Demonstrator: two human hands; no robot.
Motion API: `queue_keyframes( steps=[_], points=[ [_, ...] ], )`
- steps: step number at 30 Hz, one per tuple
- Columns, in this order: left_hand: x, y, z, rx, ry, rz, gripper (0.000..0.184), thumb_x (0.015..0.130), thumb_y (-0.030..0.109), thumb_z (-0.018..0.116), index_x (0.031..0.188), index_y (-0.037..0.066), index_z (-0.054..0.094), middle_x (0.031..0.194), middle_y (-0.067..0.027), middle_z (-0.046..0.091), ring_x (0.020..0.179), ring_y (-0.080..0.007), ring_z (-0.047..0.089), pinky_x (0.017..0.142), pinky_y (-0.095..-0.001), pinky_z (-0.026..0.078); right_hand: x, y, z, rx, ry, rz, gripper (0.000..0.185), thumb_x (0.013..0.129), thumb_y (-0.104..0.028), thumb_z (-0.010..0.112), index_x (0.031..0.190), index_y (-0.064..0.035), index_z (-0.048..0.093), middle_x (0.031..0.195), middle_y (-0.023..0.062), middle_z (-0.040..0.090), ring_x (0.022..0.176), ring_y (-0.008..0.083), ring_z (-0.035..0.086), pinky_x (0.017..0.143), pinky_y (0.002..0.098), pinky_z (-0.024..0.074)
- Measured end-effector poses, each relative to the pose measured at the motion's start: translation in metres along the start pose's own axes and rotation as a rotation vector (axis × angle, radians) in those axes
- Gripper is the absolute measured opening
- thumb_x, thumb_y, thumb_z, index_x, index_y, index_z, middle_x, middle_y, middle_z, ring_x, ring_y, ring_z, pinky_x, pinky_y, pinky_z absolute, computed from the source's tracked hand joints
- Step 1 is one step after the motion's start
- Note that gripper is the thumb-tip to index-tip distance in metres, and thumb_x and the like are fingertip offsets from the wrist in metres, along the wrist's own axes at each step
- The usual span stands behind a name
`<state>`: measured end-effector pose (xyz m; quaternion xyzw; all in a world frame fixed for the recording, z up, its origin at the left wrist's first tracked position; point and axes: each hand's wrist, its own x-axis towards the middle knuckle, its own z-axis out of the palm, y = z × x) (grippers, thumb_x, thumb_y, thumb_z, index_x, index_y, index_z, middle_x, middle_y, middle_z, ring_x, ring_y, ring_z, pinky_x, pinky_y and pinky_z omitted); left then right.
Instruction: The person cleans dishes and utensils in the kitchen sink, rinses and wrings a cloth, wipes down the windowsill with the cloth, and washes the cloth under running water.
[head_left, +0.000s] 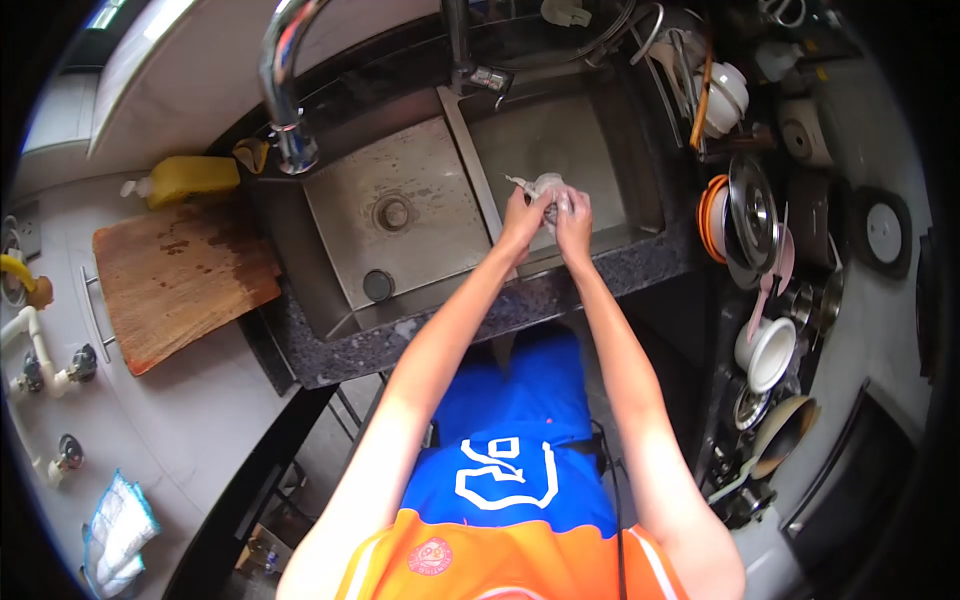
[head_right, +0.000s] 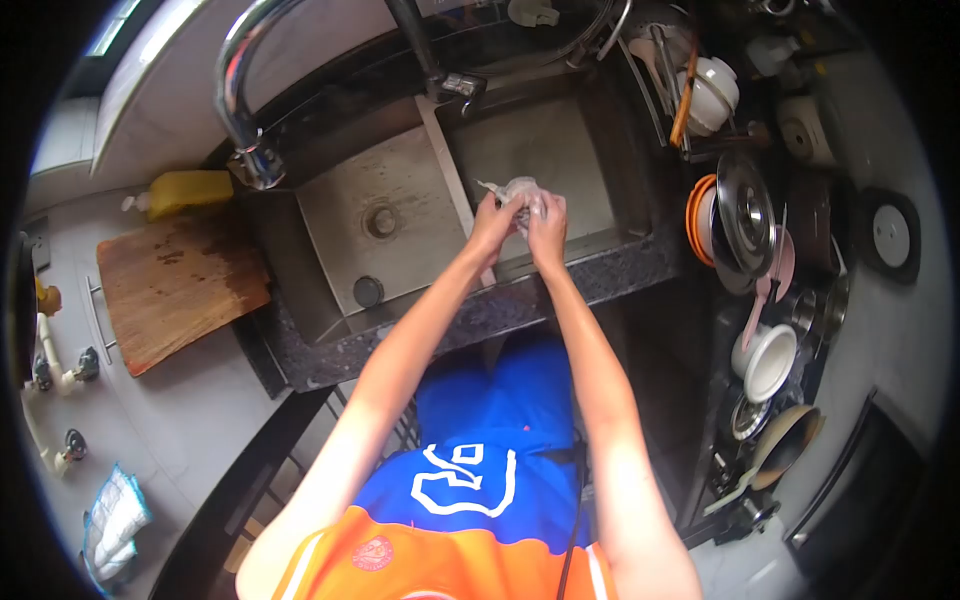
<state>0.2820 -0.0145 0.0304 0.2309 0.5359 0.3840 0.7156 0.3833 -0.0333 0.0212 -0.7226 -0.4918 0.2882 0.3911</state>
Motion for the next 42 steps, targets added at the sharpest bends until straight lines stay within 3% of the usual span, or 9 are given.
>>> queue_keyframes(
  steps=[5, 8, 15, 20, 27, 31, 35, 39, 42],
  points=[
    [0.092, -0.035, -0.002, 0.066, 0.048, -0.002, 0.023, 0.093, 0.02, 0.051, 0.103, -0.001, 0.056, 0.09, -0.0086, 0.062, 0.078, -0.0126, 0.059, 0.062, -0.027, 0.048, 0.076, 0.096, 0.038, 0.204, -0.169, 0.303, 0.029, 0.092, -0.016, 0.047, 0.107, 0.0042, 0.061, 0.094, 0.0129, 0.066, 0.085, 0.0157, 0.06, 0.075, 0.0313, 0.0466],
    [0.129, -0.079, -0.01, 0.178, 0.144, 0.006, 0.025, 0.092, 0.015, 0.051, 0.108, -0.003, 0.055, 0.092, -0.011, 0.063, 0.081, -0.0164, 0.06, 0.066, -0.0303, 0.048, 0.102, 0.143, 0.061, 0.039, -0.208, 0.5, 0.032, 0.079, -0.019, 0.052, 0.1, 0.0032, 0.063, 0.091, 0.0238, 0.065, 0.092, 0.0382, 0.062, 0.076, 0.0413, 0.0458],
    [0.16, -0.144, -0.008, 0.203, 0.58, -0.098, 0.034, 0.078, 0.004, 0.054, 0.111, -0.002, 0.06, 0.107, -0.0174, 0.062, 0.102, -0.0243, 0.058, 0.085, -0.034, 0.045, 0.115, 0.233, 0.079, -0.67, -0.709, 0.152, 0.037, 0.086, -0.022, 0.047, 0.109, 0.0042, 0.06, 0.103, 0.0276, 0.06, 0.096, 0.0389, 0.06, 0.081, 0.0378, 0.0463],
    [0.152, -0.136, 0.007, -0.207, 0.754, -0.196, 0.032, 0.077, 0.007, 0.058, 0.108, 0.001, 0.061, 0.1, -0.0143, 0.064, 0.095, -0.024, 0.059, 0.08, -0.0347, 0.047, 0.088, 0.262, 0.086, 0.021, -0.496, 0.414, 0.034, 0.09, -0.026, 0.048, 0.109, -0.0021, 0.062, 0.104, 0.0124, 0.065, 0.095, 0.0286, 0.06, 0.082, 0.0371, 0.0462],
    [0.06, -0.046, 0.018, -0.363, 0.235, -0.094, 0.033, 0.083, 0.024, 0.067, 0.101, -0.003, 0.061, 0.09, -0.0087, 0.064, 0.08, -0.0133, 0.059, 0.068, -0.0279, 0.047, 0.094, 0.085, 0.004, 0.437, -0.572, 0.504, 0.027, 0.089, -0.022, 0.059, 0.101, 0.0013, 0.063, 0.089, 0.0067, 0.065, 0.082, 0.0133, 0.059, 0.073, 0.0282, 0.0474],
    [0.013, 0.004, 0.0, 0.053, 0.001, -0.055, 0.033, 0.081, 0.02, 0.068, 0.102, -0.005, 0.059, 0.089, -0.0077, 0.063, 0.077, -0.0112, 0.058, 0.063, -0.0246, 0.047, 0.083, 0.017, -0.002, 0.399, -0.533, 0.255, 0.022, 0.089, -0.021, 0.06, 0.089, 0.0014, 0.065, 0.074, 0.0017, 0.061, 0.067, 0.0067, 0.051, 0.06, 0.0231, 0.0421],
    [-0.019, 0.039, -0.044, -0.154, 0.085, 0.061, 0.037, 0.082, 0.017, 0.068, 0.109, -0.003, 0.054, 0.094, -0.0074, 0.063, 0.083, -0.0118, 0.061, 0.07, -0.0246, 0.051, 0.079, -0.059, 0.007, 0.252, -0.723, 0.085, 0.019, 0.085, -0.019, 0.063, 0.093, -0.0009, 0.065, 0.076, 0.0053, 0.063, 0.067, 0.0089, 0.054, 0.06, 0.0254, 0.0435],
    [-0.057, 0.078, -0.091, -0.501, 0.185, 0.121, 0.046, 0.085, 0.021, 0.066, 0.122, 0.001, 0.047, 0.112, -0.0085, 0.057, 0.103, -0.016, 0.057, 0.086, -0.0319, 0.049, 0.088, -0.123, 0.033, 0.092, -0.577, -0.696, 0.015, 0.081, -0.01, 0.063, 0.092, 0.0, 0.061, 0.087, 0.0152, 0.061, 0.082, 0.0321, 0.058, 0.074, 0.0382, 0.0468],
    [-0.067, 0.087, -0.144, -0.569, 0.149, 0.167, 0.058, 0.087, 0.024, 0.064, 0.132, 0.002, 0.037, 0.117, -0.0072, 0.055, 0.104, -0.0167, 0.057, 0.087, -0.033, 0.049, 0.106, -0.156, 0.049, -0.09, -0.313, -1.068, 0.01, 0.078, -0.004, 0.06, 0.088, -0.0029, 0.06, 0.089, 0.0109, 0.059, 0.087, 0.0299, 0.056, 0.077, 0.0388, 0.0425]
  ],
)
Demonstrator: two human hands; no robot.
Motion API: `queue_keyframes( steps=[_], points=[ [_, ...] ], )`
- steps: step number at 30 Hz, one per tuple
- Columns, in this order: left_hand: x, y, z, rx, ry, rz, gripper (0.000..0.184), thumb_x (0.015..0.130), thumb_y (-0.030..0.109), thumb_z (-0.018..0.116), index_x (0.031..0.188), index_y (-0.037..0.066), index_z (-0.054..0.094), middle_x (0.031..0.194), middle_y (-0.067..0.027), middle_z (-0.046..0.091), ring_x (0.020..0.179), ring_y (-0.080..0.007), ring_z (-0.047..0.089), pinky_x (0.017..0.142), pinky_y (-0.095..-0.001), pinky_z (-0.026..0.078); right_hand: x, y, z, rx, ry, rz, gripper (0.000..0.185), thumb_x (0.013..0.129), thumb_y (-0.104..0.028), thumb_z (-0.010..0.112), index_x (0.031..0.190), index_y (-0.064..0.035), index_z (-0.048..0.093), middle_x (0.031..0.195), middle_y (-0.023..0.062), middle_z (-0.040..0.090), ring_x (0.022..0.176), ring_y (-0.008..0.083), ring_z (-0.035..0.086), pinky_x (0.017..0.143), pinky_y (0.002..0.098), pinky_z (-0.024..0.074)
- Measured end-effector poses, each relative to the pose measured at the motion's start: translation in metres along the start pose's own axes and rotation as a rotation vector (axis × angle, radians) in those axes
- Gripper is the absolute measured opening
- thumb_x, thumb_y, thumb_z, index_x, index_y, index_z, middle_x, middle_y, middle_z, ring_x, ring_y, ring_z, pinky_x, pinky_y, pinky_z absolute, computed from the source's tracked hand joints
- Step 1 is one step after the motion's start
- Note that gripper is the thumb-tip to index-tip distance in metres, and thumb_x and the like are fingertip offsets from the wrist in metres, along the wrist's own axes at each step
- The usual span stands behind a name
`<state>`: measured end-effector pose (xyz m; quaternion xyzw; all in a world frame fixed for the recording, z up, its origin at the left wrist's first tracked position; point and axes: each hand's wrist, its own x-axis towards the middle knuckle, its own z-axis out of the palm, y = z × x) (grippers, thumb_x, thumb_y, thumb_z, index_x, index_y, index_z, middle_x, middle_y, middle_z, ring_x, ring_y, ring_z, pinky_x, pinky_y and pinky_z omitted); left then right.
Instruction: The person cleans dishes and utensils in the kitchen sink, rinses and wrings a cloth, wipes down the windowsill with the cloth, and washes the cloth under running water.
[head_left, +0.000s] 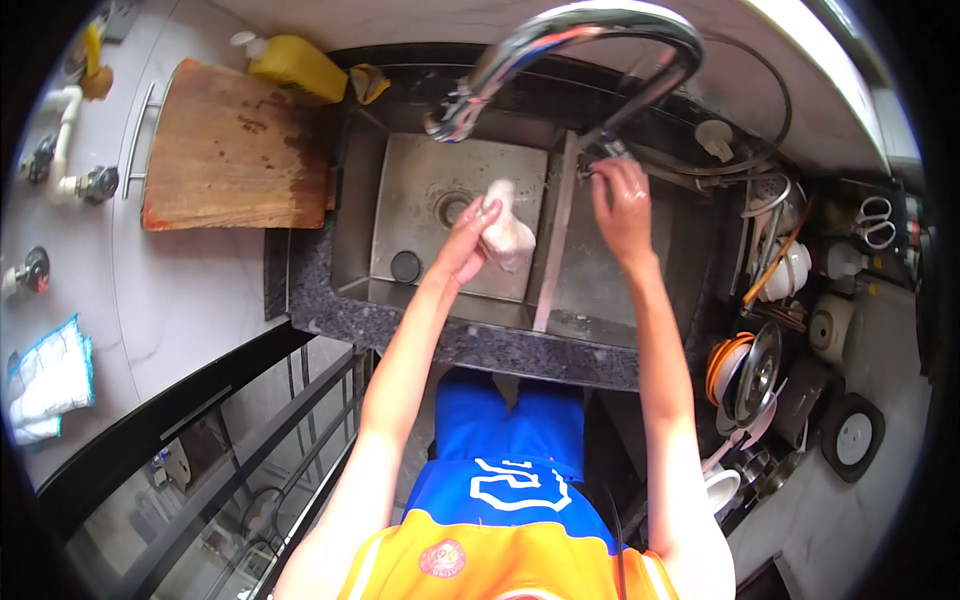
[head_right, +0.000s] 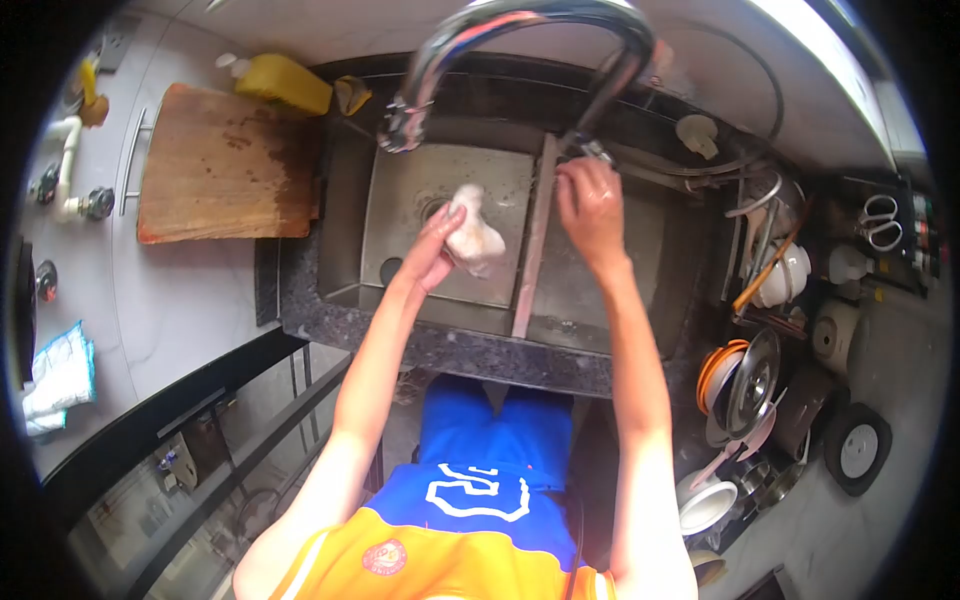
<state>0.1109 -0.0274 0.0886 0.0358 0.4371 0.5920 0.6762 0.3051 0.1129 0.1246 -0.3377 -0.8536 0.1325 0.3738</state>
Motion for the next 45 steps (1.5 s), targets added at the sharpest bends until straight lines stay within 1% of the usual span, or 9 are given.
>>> queue_keyframes(
  steps=[7, 17, 20, 23, 26, 32, 37, 43, 45],
  points=[
    [0.008, 0.067, -0.053, -0.169, -0.061, 0.099, 0.044, 0.091, 0.035, 0.056, 0.124, 0.007, 0.047, 0.111, -0.0065, 0.058, 0.102, -0.0176, 0.057, 0.085, -0.0372, 0.05, -0.013, 0.03, 0.026, -0.19, -0.115, -0.003, 0.005, 0.079, -0.006, 0.06, 0.083, -0.0031, 0.062, 0.079, 0.0137, 0.062, 0.079, 0.0332, 0.057, 0.072, 0.0413, 0.0451],
    [0.023, 0.111, -0.081, -0.198, -0.203, 0.005, 0.045, 0.092, 0.043, 0.051, 0.115, 0.005, 0.055, 0.102, -0.0063, 0.063, 0.093, -0.0179, 0.061, 0.082, -0.0351, 0.051, -0.026, 0.014, 0.044, -0.473, -0.124, 0.265, 0.01, 0.082, -0.013, 0.059, 0.085, -0.0051, 0.064, 0.089, 0.0105, 0.065, 0.09, 0.0272, 0.06, 0.094, 0.0428, 0.0376],
    [0.035, 0.121, -0.082, -0.157, -0.244, -0.062, 0.043, 0.091, 0.04, 0.054, 0.113, 0.004, 0.055, 0.1, -0.0069, 0.063, 0.089, -0.0178, 0.062, 0.079, -0.034, 0.052, -0.01, -0.029, 0.055, -0.162, 0.067, 0.249, 0.013, 0.083, -0.012, 0.059, 0.092, -0.0033, 0.065, 0.094, 0.0136, 0.064, 0.094, 0.0298, 0.06, 0.095, 0.038, 0.0398],
    [0.039, 0.124, -0.078, -0.1, -0.312, -0.156, 0.036, 0.089, 0.032, 0.059, 0.11, 0.003, 0.057, 0.095, -0.0066, 0.063, 0.083, -0.0168, 0.063, 0.073, -0.0322, 0.053, 0.007, -0.076, 0.093, 0.576, -0.052, 0.625, 0.033, 0.089, -0.019, 0.057, 0.118, -0.0013, 0.057, 0.117, 0.0104, 0.06, 0.11, 0.0182, 0.053, 0.096, 0.0294, 0.0375],
    [0.048, 0.129, -0.077, 0.042, -0.345, -0.189, 0.03, 0.087, 0.025, 0.062, 0.105, 0.003, 0.058, 0.09, -0.0059, 0.063, 0.078, -0.0153, 0.063, 0.069, -0.0309, 0.053, 0.023, -0.091, 0.141, 0.987, -0.176, 0.731, 0.037, 0.087, -0.022, 0.061, 0.116, 0.0007, 0.057, 0.111, 0.0095, 0.06, 0.104, 0.0164, 0.054, 0.091, 0.0286, 0.0405],
    [0.048, 0.142, -0.077, 0.406, -0.257, -0.137, 0.027, 0.084, 0.024, 0.064, 0.097, 0.0, 0.062, 0.087, -0.0058, 0.064, 0.074, -0.0112, 0.061, 0.065, -0.0284, 0.051, 0.052, -0.094, 0.143, 0.587, -0.421, 0.567, 0.032, 0.08, -0.019, 0.067, 0.102, 0.0005, 0.057, 0.084, 0.006, 0.061, 0.077, 0.0115, 0.057, 0.073, 0.0259, 0.0464],
    [0.06, 0.121, -0.097, 0.678, -0.098, 0.31, 0.024, 0.089, 0.027, 0.061, 0.078, 0.006, 0.06, 0.071, 0.0032, 0.055, 0.063, -0.0022, 0.047, 0.053, -0.0191, 0.037, 0.058, -0.096, 0.137, 0.268, -0.786, 0.603, 0.025, 0.081, -0.018, 0.065, 0.097, 0.0002, 0.058, 0.074, 0.0075, 0.058, 0.066, 0.0147, 0.052, 0.059, 0.0314, 0.042],
    [0.067, 0.111, -0.1, 0.547, -0.069, 0.382, 0.027, 0.093, 0.03, 0.054, 0.078, 0.007, 0.054, 0.071, 0.005, 0.051, 0.062, -0.0024, 0.042, 0.053, -0.0197, 0.035, 0.044, -0.091, 0.169, 0.491, -0.328, 0.296, 0.022, 0.087, -0.022, 0.06, 0.093, -0.0015, 0.057, 0.076, 0.0065, 0.053, 0.069, 0.013, 0.046, 0.062, 0.0266, 0.0386],
    [0.073, 0.109, -0.097, 0.553, -0.024, 0.405, 0.028, 0.092, 0.031, 0.055, 0.082, 0.005, 0.055, 0.071, 0.0035, 0.053, 0.064, -0.004, 0.045, 0.054, -0.0211, 0.037, 0.043, -0.095, 0.179, 0.586, -0.332, 0.441, 0.022, 0.088, -0.024, 0.059, 0.093, -0.0026, 0.056, 0.079, 0.0052, 0.053, 0.07, 0.0122, 0.047, 0.063, 0.0249, 0.0382]
  ],
)
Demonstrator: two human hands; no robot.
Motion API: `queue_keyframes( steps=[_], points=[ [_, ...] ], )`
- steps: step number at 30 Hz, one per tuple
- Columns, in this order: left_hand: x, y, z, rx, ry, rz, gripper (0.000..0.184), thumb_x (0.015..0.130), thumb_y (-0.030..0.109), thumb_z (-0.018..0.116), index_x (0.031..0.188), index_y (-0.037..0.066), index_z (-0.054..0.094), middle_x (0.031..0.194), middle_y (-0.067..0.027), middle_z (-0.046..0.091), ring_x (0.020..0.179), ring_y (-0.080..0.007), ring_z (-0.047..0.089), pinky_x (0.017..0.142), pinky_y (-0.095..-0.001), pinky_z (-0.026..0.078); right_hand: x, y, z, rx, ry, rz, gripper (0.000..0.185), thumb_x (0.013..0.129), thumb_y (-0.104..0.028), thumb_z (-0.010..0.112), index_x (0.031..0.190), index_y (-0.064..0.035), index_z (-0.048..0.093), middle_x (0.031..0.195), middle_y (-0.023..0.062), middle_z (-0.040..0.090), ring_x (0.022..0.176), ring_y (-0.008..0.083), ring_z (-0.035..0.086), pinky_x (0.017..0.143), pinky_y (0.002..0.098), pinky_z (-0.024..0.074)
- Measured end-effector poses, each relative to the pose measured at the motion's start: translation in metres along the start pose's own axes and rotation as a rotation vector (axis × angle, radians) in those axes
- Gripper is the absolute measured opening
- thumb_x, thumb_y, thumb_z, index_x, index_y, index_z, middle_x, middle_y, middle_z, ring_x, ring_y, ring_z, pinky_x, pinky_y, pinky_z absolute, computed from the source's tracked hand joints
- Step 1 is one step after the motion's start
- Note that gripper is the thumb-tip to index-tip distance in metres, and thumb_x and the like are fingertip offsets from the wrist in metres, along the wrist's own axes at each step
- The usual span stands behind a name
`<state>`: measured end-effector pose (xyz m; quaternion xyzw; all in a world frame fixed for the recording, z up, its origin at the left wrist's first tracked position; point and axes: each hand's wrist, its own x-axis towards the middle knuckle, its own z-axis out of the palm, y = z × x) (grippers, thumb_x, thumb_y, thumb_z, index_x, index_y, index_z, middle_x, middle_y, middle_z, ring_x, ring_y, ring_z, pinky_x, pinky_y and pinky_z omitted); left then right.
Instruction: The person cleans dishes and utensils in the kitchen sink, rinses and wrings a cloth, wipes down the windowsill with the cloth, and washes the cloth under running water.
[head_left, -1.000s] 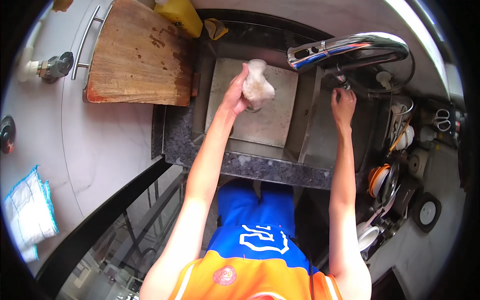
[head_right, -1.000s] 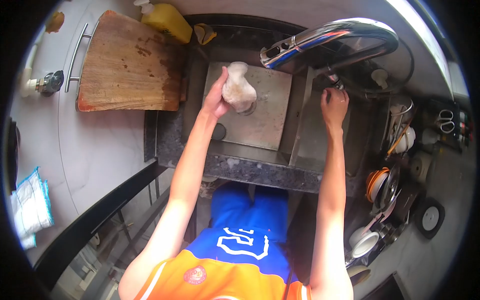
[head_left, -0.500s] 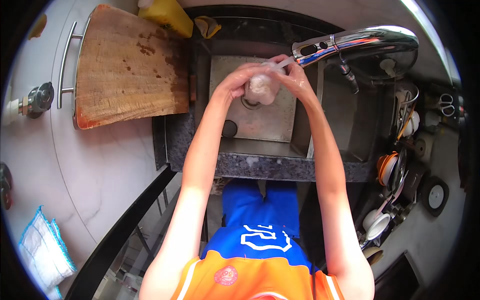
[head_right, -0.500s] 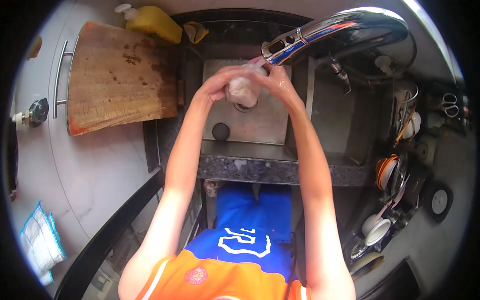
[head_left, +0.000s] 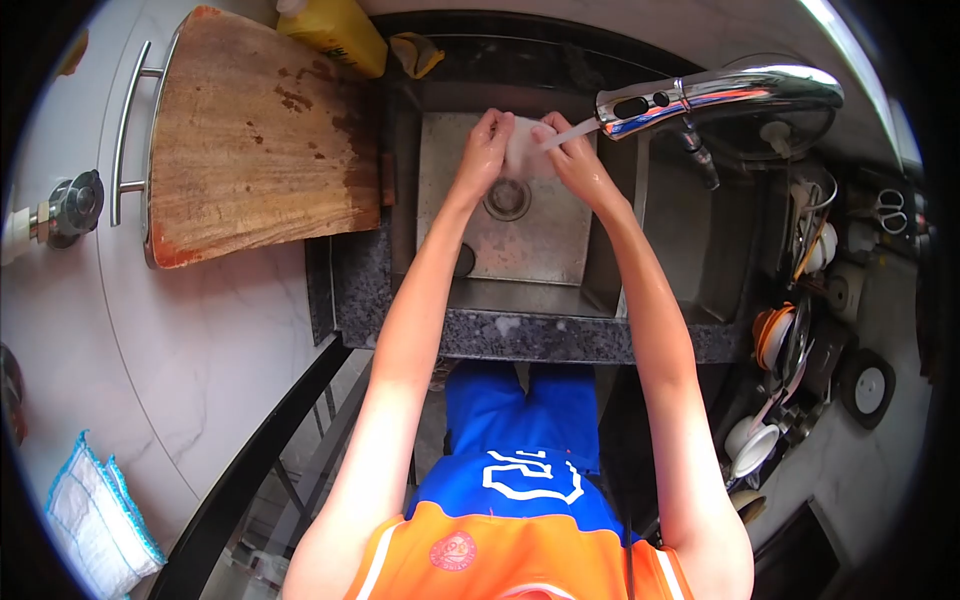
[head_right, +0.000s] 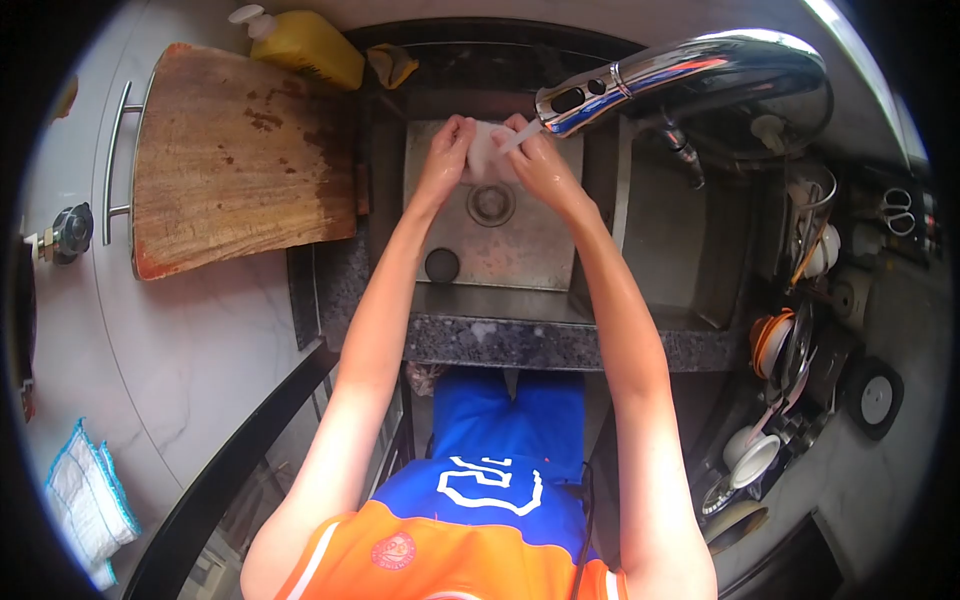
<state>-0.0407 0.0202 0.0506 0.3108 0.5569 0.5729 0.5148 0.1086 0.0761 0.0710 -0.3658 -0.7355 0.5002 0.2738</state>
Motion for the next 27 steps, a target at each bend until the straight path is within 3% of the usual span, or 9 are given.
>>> queue_keyframes(
  steps=[5, 7, 11, 18, 20, 22, 23, 26, 27],
  points=[
    [-0.005, -0.015, 0.003, -0.021, 0.032, -0.128, 0.033, 0.093, 0.034, 0.053, 0.099, 0.002, 0.057, 0.081, -0.0011, 0.059, 0.076, -0.0078, 0.052, 0.066, -0.0231, 0.042, 0.005, 0.001, 0.018, 0.315, 0.043, 0.353, 0.024, 0.091, -0.026, 0.055, 0.098, -0.0036, 0.054, 0.085, 0.0027, 0.055, 0.076, 0.0107, 0.052, 0.068, 0.0234, 0.042],
    [-0.01, -0.041, -0.008, -0.247, -0.221, -0.432, 0.04, 0.093, 0.036, 0.052, 0.112, 0.001, 0.053, 0.095, -0.0044, 0.061, 0.087, -0.011, 0.055, 0.075, -0.0249, 0.044, 0.005, 0.006, 0.019, 0.81, 0.171, 0.543, 0.042, 0.089, -0.03, 0.06, 0.107, 0.0062, 0.05, 0.097, 0.0094, 0.059, 0.087, 0.0173, 0.056, 0.073, 0.0319, 0.0473],
    [-0.036, -0.032, 0.019, -0.703, -0.079, -0.21, 0.036, 0.094, 0.035, 0.051, 0.106, 0.002, 0.057, 0.097, -0.006, 0.061, 0.087, -0.0135, 0.058, 0.077, -0.0291, 0.047, 0.004, 0.003, 0.014, 0.811, 0.206, 0.645, 0.049, 0.087, -0.033, 0.062, 0.112, 0.0073, 0.048, 0.093, 0.0098, 0.059, 0.084, 0.0165, 0.058, 0.071, 0.0321, 0.0493],
    [-0.016, -0.038, 0.013, -0.282, 0.213, -0.171, 0.033, 0.093, 0.032, 0.053, 0.09, 0.0, 0.061, 0.082, -0.0044, 0.063, 0.07, -0.0137, 0.057, 0.063, -0.0303, 0.047, -0.018, 0.004, 0.012, 0.533, 0.202, 0.583, 0.04, 0.091, -0.036, 0.055, 0.099, 0.0026, 0.059, 0.081, 0.0043, 0.062, 0.069, 0.0115, 0.058, 0.06, 0.0291, 0.0456],
    [-0.006, -0.041, 0.015, 0.103, 0.351, 0.026, 0.037, 0.093, 0.031, 0.052, 0.076, -0.001, 0.06, 0.067, -0.0036, 0.059, 0.062, -0.0113, 0.051, 0.055, -0.0302, 0.043, -0.022, 0.005, 0.028, 0.467, 0.236, 0.518, 0.037, 0.092, -0.037, 0.054, 0.092, -0.0005, 0.062, 0.076, 0.0003, 0.061, 0.066, 0.0093, 0.056, 0.057, 0.0273, 0.0429],
    [-0.007, -0.047, 0.019, 0.093, 0.339, 0.125, 0.039, 0.092, 0.031, 0.051, 0.073, -0.002, 0.058, 0.063, -0.0034, 0.055, 0.06, -0.0106, 0.048, 0.054, -0.0305, 0.04, -0.025, 0.001, 0.05, 0.063, 0.317, 0.177, 0.034, 0.091, -0.033, 0.054, 0.086, -0.0006, 0.064, 0.062, 0.0026, 0.06, 0.055, 0.0134, 0.054, 0.053, 0.0316, 0.0418],
    [-0.007, -0.05, 0.023, 0.076, 0.32, 0.228, 0.041, 0.092, 0.032, 0.051, 0.069, -0.002, 0.057, 0.059, -0.0033, 0.052, 0.059, -0.01, 0.046, 0.052, -0.0309, 0.038, -0.022, 0.023, 0.058, -0.43, 0.289, 0.075, 0.032, 0.09, -0.032, 0.053, 0.088, -0.0018, 0.064, 0.057, 0.0101, 0.059, 0.049, 0.0206, 0.052, 0.051, 0.0361, 0.0413],
    [-0.02, -0.045, 0.036, -0.171, 0.321, -0.096, 0.036, 0.092, 0.03, 0.051, 0.074, 0.0, 0.059, 0.067, -0.0004, 0.054, 0.061, -0.0078, 0.046, 0.053, -0.0274, 0.039, -0.007, 0.022, 0.052, -0.332, 0.282, 0.36, 0.031, 0.089, -0.032, 0.053, 0.092, -0.0042, 0.065, 0.063, 0.0188, 0.058, 0.054, 0.0261, 0.057, 0.056, 0.037, 0.0443],
    [-0.02, -0.039, 0.036, -0.169, 0.315, -0.092, 0.036, 0.092, 0.03, 0.051, 0.074, 0.0, 0.059, 0.067, -0.0004, 0.054, 0.061, -0.0078, 0.046, 0.053, -0.0274, 0.039, 0.0, 0.028, 0.05, -0.331, 0.289, 0.358, 0.031, 0.089, -0.032, 0.053, 0.092, -0.0042, 0.065, 0.063, 0.0188, 0.058, 0.054, 0.0261, 0.057, 0.056, 0.037, 0.0443]
  ],
)
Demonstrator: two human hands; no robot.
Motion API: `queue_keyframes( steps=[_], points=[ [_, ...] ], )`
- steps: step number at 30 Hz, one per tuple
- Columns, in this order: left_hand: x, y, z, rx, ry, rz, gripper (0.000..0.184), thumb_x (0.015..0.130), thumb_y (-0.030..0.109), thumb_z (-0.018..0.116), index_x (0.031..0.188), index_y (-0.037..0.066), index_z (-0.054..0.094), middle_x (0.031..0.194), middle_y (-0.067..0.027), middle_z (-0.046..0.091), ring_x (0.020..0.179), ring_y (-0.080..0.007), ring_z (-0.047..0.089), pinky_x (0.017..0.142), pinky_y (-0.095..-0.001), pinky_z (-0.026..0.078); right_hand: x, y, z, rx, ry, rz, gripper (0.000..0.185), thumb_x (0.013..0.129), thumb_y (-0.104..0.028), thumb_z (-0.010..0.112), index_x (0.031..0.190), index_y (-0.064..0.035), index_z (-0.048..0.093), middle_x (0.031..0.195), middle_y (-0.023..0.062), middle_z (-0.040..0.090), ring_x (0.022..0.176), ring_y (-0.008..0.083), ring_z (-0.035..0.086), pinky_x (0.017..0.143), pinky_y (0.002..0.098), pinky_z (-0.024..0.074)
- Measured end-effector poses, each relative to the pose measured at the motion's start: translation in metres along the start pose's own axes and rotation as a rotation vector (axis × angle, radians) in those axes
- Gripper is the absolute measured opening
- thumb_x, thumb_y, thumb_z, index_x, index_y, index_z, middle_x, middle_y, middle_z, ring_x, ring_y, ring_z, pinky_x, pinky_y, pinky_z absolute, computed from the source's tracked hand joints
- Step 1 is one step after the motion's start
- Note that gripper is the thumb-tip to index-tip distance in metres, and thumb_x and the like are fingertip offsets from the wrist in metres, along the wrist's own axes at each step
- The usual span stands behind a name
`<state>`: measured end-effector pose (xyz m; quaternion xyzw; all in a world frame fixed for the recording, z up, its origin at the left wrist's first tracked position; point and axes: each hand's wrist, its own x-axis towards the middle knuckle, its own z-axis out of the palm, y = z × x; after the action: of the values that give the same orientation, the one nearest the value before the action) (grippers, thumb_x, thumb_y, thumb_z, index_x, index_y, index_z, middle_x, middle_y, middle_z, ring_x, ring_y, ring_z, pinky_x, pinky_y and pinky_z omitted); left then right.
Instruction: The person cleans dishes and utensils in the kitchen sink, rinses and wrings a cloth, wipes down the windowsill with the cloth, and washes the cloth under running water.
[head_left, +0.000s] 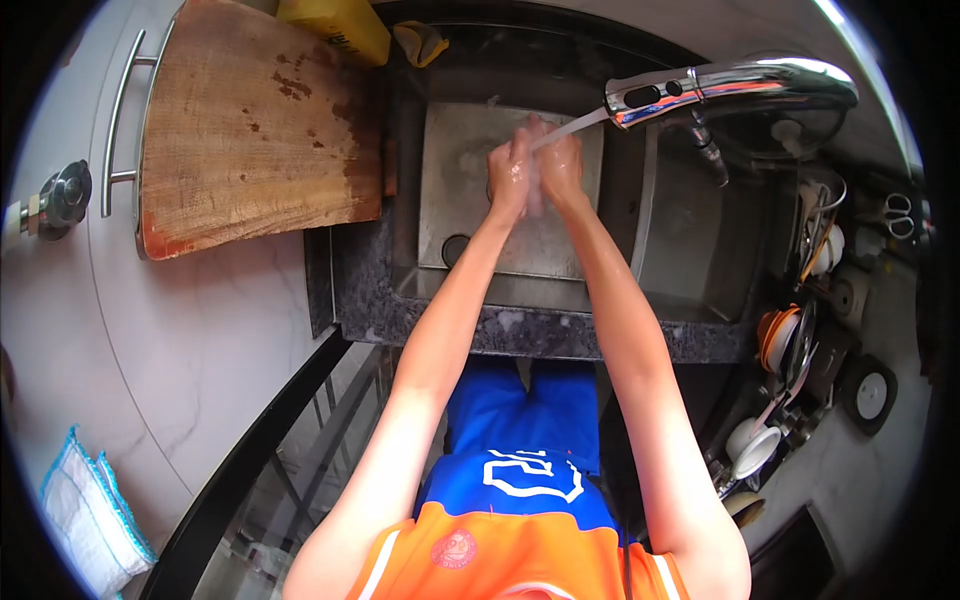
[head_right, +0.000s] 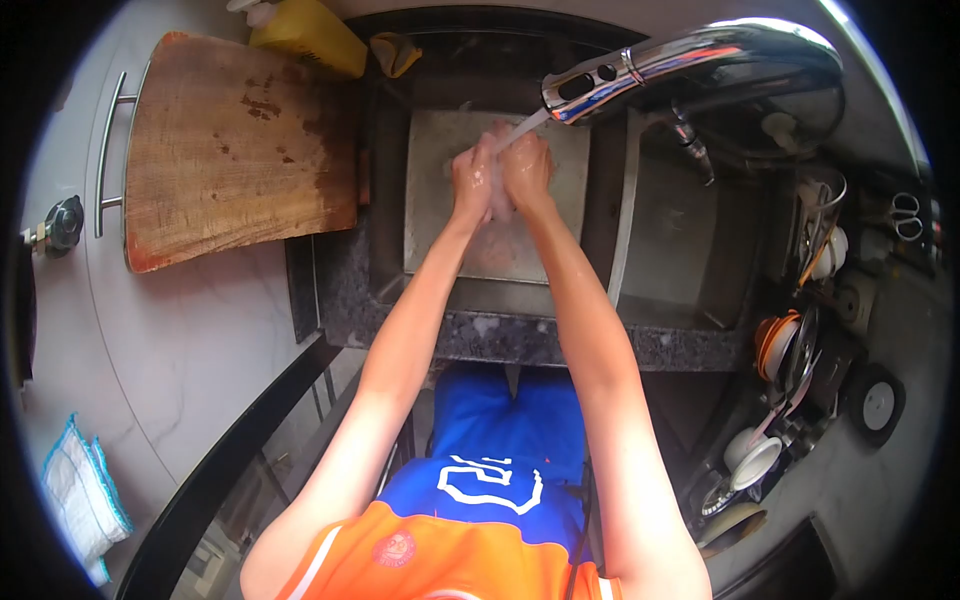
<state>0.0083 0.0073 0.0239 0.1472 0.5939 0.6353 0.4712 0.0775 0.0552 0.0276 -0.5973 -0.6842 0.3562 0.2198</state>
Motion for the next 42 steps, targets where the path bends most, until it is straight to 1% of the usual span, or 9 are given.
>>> queue_keyframes(
  steps=[3, 5, 8, 19, 23, 29, 35, 39, 42],
  points=[
    [-0.004, 0.005, -0.006, 0.233, -0.083, -0.052, 0.038, 0.092, 0.033, 0.053, 0.074, 0.001, 0.059, 0.069, -0.0004, 0.054, 0.061, -0.0076, 0.046, 0.052, -0.0269, 0.039, -0.002, 0.025, 0.01, 0.142, -0.077, 0.026, 0.037, 0.087, -0.034, 0.052, 0.095, -0.0011, 0.066, 0.088, 0.0245, 0.065, 0.085, 0.0381, 0.063, 0.073, 0.0428, 0.0481],
    [0.016, 0.001, -0.006, 0.203, -0.203, -0.021, 0.037, 0.091, 0.035, 0.054, 0.077, 0.001, 0.06, 0.07, -0.0011, 0.055, 0.061, -0.0074, 0.047, 0.053, -0.027, 0.04, 0.001, 0.037, 0.011, 0.761, -0.312, 0.473, 0.041, 0.089, -0.037, 0.053, 0.102, 0.001, 0.062, 0.097, 0.0163, 0.066, 0.091, 0.0286, 0.064, 0.079, 0.0387, 0.0487],
    [0.025, 0.031, -0.014, -0.067, -0.204, -0.133, 0.031, 0.089, 0.032, 0.059, 0.087, 0.001, 0.061, 0.077, -0.004, 0.06, 0.065, -0.0101, 0.054, 0.06, -0.0265, 0.045, -0.01, 0.015, -0.021, 1.284, -0.216, 0.539, 0.047, 0.091, -0.04, 0.053, 0.111, 0.0021, 0.055, 0.104, 0.0093, 0.062, 0.094, 0.02, 0.062, 0.082, 0.0333, 0.0484],
    [0.013, 0.033, -0.048, 0.021, -0.231, -0.146, 0.022, 0.088, 0.026, 0.059, 0.086, 0.004, 0.057, 0.078, -0.0008, 0.058, 0.066, -0.0069, 0.052, 0.057, -0.0232, 0.042, -0.001, 0.005, -0.054, 1.086, -0.421, 0.321, 0.049, 0.084, -0.031, 0.063, 0.117, 0.0033, 0.051, 0.106, 0.0124, 0.061, 0.093, 0.0185, 0.061, 0.081, 0.0312, 0.0486],
    [0.004, 0.02, -0.04, 0.09, -0.248, -0.141, 0.024, 0.09, 0.027, 0.057, 0.085, 0.003, 0.056, 0.078, -0.0015, 0.058, 0.067, -0.0086, 0.053, 0.058, -0.0249, 0.042, -0.014, -0.046, -0.05, 0.495, -0.451, 0.154, 0.042, 0.081, -0.027, 0.063, 0.109, 0.0029, 0.057, 0.1, 0.0125, 0.064, 0.092, 0.0233, 0.062, 0.078, 0.0345, 0.0479],
    [-0.021, 0.062, -0.025, 0.587, -0.135, 0.287, 0.026, 0.09, 0.024, 0.056, 0.085, -0.001, 0.054, 0.076, -0.012, 0.059, 0.07, -0.0141, 0.054, 0.062, -0.0295, 0.042, -0.002, -0.034, -0.033, 0.34, 0.121, -0.173, 0.03, 0.08, -0.025, 0.064, 0.086, 0.0044, 0.062, 0.075, 0.0144, 0.062, 0.067, 0.0229, 0.058, 0.064, 0.0319, 0.045],
    [-0.008, 0.069, -0.038, 0.7, -0.066, 0.698, 0.022, 0.088, 0.019, 0.057, 0.083, -0.002, 0.054, 0.069, -0.0131, 0.055, 0.062, -0.0198, 0.05, 0.061, -0.0323, 0.042, -0.013, -0.022, -0.077, 0.361, 0.144, -0.191, 0.019, 0.085, -0.016, 0.061, 0.09, 0.0014, 0.064, 0.08, 0.0178, 0.065, 0.076, 0.0271, 0.064, 0.066, 0.0362, 0.0458],
    [0.007, 0.067, -0.046, 0.44, -0.223, 0.287, 0.025, 0.09, 0.023, 0.057, 0.076, 0.003, 0.053, 0.062, 0.0006, 0.044, 0.06, -0.0111, 0.043, 0.056, -0.0268, 0.036, -0.012, -0.016, -0.075, 0.329, 0.05, -0.41, 0.024, 0.088, -0.02, 0.057, 0.098, 0.0014, 0.06, 0.079, 0.0211, 0.061, 0.072, 0.0369, 0.058, 0.065, 0.0352, 0.0453],
    [0.033, 0.034, -0.072, 0.488, -0.368, 0.149, 0.024, 0.091, 0.031, 0.058, 0.094, 0.007, 0.057, 0.081, 0.003, 0.053, 0.074, -0.0066, 0.047, 0.065, -0.0221, 0.039, 0.0, -0.007, -0.046, 0.56, -0.073, -0.181, 0.027, 0.09, -0.023, 0.055, 0.103, 0.0005, 0.057, 0.084, 0.0112, 0.061, 0.076, 0.0217, 0.056, 0.068, 0.0295, 0.0444]
  ],
)
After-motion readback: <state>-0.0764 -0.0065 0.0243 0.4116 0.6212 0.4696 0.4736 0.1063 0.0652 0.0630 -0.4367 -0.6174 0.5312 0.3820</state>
